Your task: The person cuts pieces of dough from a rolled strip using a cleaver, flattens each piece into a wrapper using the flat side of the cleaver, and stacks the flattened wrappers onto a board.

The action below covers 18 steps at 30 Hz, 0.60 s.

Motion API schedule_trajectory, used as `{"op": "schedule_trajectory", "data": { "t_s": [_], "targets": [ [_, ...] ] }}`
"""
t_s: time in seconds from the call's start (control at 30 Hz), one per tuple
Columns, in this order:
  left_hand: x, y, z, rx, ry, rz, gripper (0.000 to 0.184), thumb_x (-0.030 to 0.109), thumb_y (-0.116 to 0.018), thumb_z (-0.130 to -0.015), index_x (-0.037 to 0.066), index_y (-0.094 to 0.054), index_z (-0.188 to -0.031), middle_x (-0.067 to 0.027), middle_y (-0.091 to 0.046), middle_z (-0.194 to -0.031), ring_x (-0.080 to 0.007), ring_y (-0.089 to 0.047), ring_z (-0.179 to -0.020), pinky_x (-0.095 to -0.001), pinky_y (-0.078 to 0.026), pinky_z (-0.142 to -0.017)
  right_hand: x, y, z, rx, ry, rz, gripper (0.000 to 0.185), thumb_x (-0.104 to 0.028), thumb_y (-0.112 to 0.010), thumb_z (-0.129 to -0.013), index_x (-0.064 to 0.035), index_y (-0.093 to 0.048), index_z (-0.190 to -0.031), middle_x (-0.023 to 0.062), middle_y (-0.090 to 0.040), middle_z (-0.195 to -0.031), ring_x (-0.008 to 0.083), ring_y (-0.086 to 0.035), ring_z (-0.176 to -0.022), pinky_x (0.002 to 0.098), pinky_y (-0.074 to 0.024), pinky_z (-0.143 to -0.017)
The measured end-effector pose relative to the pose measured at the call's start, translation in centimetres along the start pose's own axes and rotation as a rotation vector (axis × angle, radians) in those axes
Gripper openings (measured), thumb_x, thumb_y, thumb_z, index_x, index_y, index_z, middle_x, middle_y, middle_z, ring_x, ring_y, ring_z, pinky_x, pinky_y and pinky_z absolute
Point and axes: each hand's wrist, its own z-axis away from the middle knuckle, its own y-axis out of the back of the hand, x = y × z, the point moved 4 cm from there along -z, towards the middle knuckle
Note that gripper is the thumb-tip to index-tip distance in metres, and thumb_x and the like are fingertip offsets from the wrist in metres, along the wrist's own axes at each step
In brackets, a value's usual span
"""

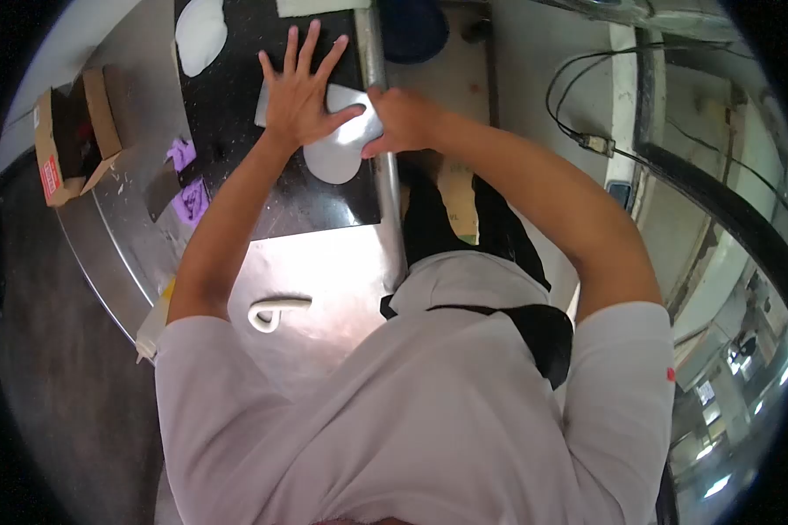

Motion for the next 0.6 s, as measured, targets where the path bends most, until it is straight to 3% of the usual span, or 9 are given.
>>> {"op": "schedule_trajectory", "data": {
  "t_s": [0.07,0.1,0.17,0.33,0.4,0.43,0.5,0.53,0.6],
  "targets": [
    [-0.9,0.5,-0.8,0.136,-0.056,0.008,0.107,0.087,-0.060,-0.072,0.040,-0.027,-0.162,-0.0097,-0.017,-0.172,-0.0477,-0.016,-0.154,-0.0885,-0.012,-0.104,1.3,-1.2,-1.0,0.118,0.122,-0.007,0.085,-0.042,-0.092,-0.069,0.0118,-0.051,-0.120,0.0320,-0.069,-0.091,0.0486,-0.071,-0.091,0.0492,-0.0572,-0.081],
    [-0.5,2.3,-1.1,0.181,-0.016,-0.032,0.095,0.072,-0.067,-0.080,0.034,-0.034,-0.160,-0.0082,-0.026,-0.169,-0.0418,-0.022,-0.154,-0.0816,-0.018,-0.110,0.6,-0.8,-1.3,0.117,0.126,-0.014,0.085,-0.042,-0.092,-0.069,0.0118,-0.051,-0.120,0.0320,-0.069,-0.091,0.0486,-0.071,-0.091,0.0492,-0.0572,-0.081],
    [-0.4,3.7,-3.1,-0.109,0.133,-0.196,0.112,0.072,-0.072,-0.072,0.020,-0.032,-0.162,-0.0216,-0.010,-0.171,-0.0476,-0.004,-0.157,-0.0773,-0.005,-0.116,-0.5,3.0,-2.3,0.145,0.010,0.202,0.069,-0.037,-0.090,-0.074,0.0054,-0.055,-0.116,0.0277,-0.071,-0.093,0.0447,-0.072,-0.090,0.0480,-0.0571,-0.079],
    [-3.0,2.7,-1.3,0.196,0.239,-0.130,0.111,0.070,-0.072,-0.073,0.018,-0.031,-0.163,-0.0235,-0.013,-0.170,-0.0472,-0.004,-0.157,-0.0763,-0.005,-0.118,-0.4,6.1,-4.9,0.360,-0.038,0.052,0.046,-0.031,-0.082,-0.083,0.0005,-0.059,-0.108,0.0217,-0.072,-0.095,0.0394,-0.073,-0.089,0.0450,-0.0568,-0.077],
    [-1.5,2.5,1.6,0.020,-0.222,0.074,0.077,0.044,-0.075,-0.087,0.027,-0.043,-0.155,-0.0089,-0.039,-0.161,-0.0356,-0.038,-0.148,-0.0633,-0.032,-0.115,0.0,5.6,-3.6,0.327,-0.202,-0.145,0.043,-0.028,-0.078,-0.086,-0.0011,-0.061,-0.115,0.0199,-0.072,-0.101,0.0373,-0.072,-0.092,0.0428,-0.0560,-0.081],
    [-0.6,3.4,2.6,0.020,-0.223,0.075,0.077,0.044,-0.075,-0.087,0.027,-0.043,-0.155,-0.0089,-0.039,-0.161,-0.0356,-0.038,-0.148,-0.0633,-0.032,-0.115,0.8,3.7,-2.4,0.327,-0.202,-0.144,0.043,-0.028,-0.078,-0.086,-0.0011,-0.061,-0.115,0.0199,-0.072,-0.101,0.0373,-0.072,-0.092,0.0428,-0.0560,-0.081],
    [1.7,4.0,5.0,-0.313,-0.290,0.136,0.068,0.018,-0.075,-0.088,0.023,-0.047,-0.150,-0.0069,-0.049,-0.151,-0.0294,-0.050,-0.138,-0.0477,-0.042,-0.110,2.0,-1.4,0.1,0.268,0.073,-0.093,0.049,-0.028,-0.079,-0.086,-0.0025,-0.060,-0.124,0.0193,-0.072,-0.107,0.0353,-0.071,-0.096,0.0419,-0.0547,-0.086],
    [2.3,4.4,5.4,-0.277,-0.314,0.083,0.064,0.013,-0.075,-0.086,0.021,-0.051,-0.145,-0.0074,-0.061,-0.133,-0.0273,-0.053,-0.132,-0.0430,-0.046,-0.105,1.7,-2.6,1.6,0.232,0.008,-0.143,0.052,-0.028,-0.079,-0.087,-0.0029,-0.059,-0.127,0.0187,-0.071,-0.110,0.0336,-0.070,-0.100,0.0417,-0.0538,-0.089],
    [2.3,4.1,5.4,-0.301,-0.240,0.119,0.051,0.012,-0.073,-0.085,0.018,-0.057,-0.133,-0.0069,-0.064,-0.125,-0.0274,-0.057,-0.127,-0.0436,-0.046,-0.104,1.0,-4.8,4.4,0.205,-0.058,-0.194,0.054,-0.028,-0.079,-0.087,-0.0032,-0.058,-0.130,0.0181,-0.071,-0.112,0.0320,-0.069,-0.103,0.0415,-0.0529,-0.092]
  ]
}}
